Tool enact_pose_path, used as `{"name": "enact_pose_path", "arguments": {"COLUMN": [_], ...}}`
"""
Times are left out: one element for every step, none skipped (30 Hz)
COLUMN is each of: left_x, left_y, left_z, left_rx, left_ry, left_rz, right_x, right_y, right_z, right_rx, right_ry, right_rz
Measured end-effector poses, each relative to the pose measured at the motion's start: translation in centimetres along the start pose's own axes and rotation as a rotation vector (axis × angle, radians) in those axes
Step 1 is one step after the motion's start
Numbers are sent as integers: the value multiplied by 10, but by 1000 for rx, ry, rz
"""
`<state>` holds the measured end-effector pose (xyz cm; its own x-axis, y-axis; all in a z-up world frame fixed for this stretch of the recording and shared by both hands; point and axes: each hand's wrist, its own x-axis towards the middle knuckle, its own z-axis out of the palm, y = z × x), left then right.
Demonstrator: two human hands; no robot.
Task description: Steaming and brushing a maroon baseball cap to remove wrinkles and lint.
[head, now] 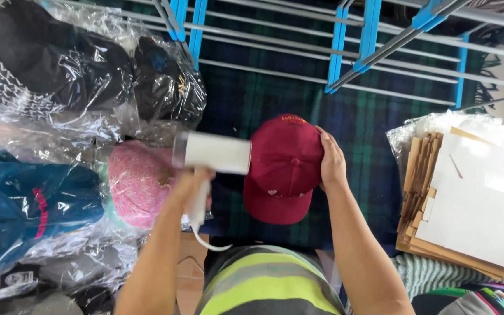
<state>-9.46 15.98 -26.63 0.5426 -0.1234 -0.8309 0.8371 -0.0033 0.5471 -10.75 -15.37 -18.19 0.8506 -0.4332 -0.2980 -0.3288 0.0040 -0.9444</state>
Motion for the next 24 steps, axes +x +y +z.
{"name": "enact_pose_path", "arguments": {"left_x": [-6,-15,-23,-17,-12,-2,5,14,22,15,9,6,-1,-13,-23,-14,-5,6,16,27,37,37,36,34], "left_y": [-6,-15,-25,-21,-17,-8,-7,-5,-2,-17,-31,-40,-36,-39,-42,-39,-37,-32,-21,-11,0,2,5,7], "left_z": [5,10,15,17,18,18,15,15,15,13,13,13,12,12,12,12,12,10,10,11,12,12,13,10], "left_rx": [-1,-58,-114,-122,-89,-54,-60,-80,-99,-110,-115,-109,-109,-118,-127,-128,-106,-83,-84,-69,-54,-61,-49,-37], "left_ry": [-4,39,83,90,96,101,108,88,68,75,62,44,45,59,73,73,68,66,67,60,52,56,43,34], "left_rz": [11,13,15,7,49,103,105,105,105,106,104,108,117,79,41,35,61,93,93,124,156,151,139,128], "right_x": [4,4,4,-1,-6,-7,-9,-11,-12,-11,-10,-6,-5,-9,-14,-14,-14,-12,-12,-13,-13,-8,-3,1], "right_y": [0,1,4,0,-4,-9,-9,-9,-10,-6,-3,0,-7,-11,-15,-15,-15,-16,-15,-15,-14,-9,-3,3], "right_z": [1,1,0,1,2,6,6,5,3,2,1,0,5,6,7,7,6,8,9,9,9,5,2,1], "right_rx": [1,3,6,1,0,5,4,1,-1,-6,2,17,21,16,11,8,4,3,3,2,1,-4,7,21], "right_ry": [2,0,-1,-11,-17,-21,-31,-23,-16,-27,-23,-9,-11,-4,3,3,3,1,-1,5,12,5,9,10], "right_rz": [-11,-9,-6,2,7,2,0,7,13,11,18,20,12,15,17,22,19,11,12,12,12,16,9,3]}}
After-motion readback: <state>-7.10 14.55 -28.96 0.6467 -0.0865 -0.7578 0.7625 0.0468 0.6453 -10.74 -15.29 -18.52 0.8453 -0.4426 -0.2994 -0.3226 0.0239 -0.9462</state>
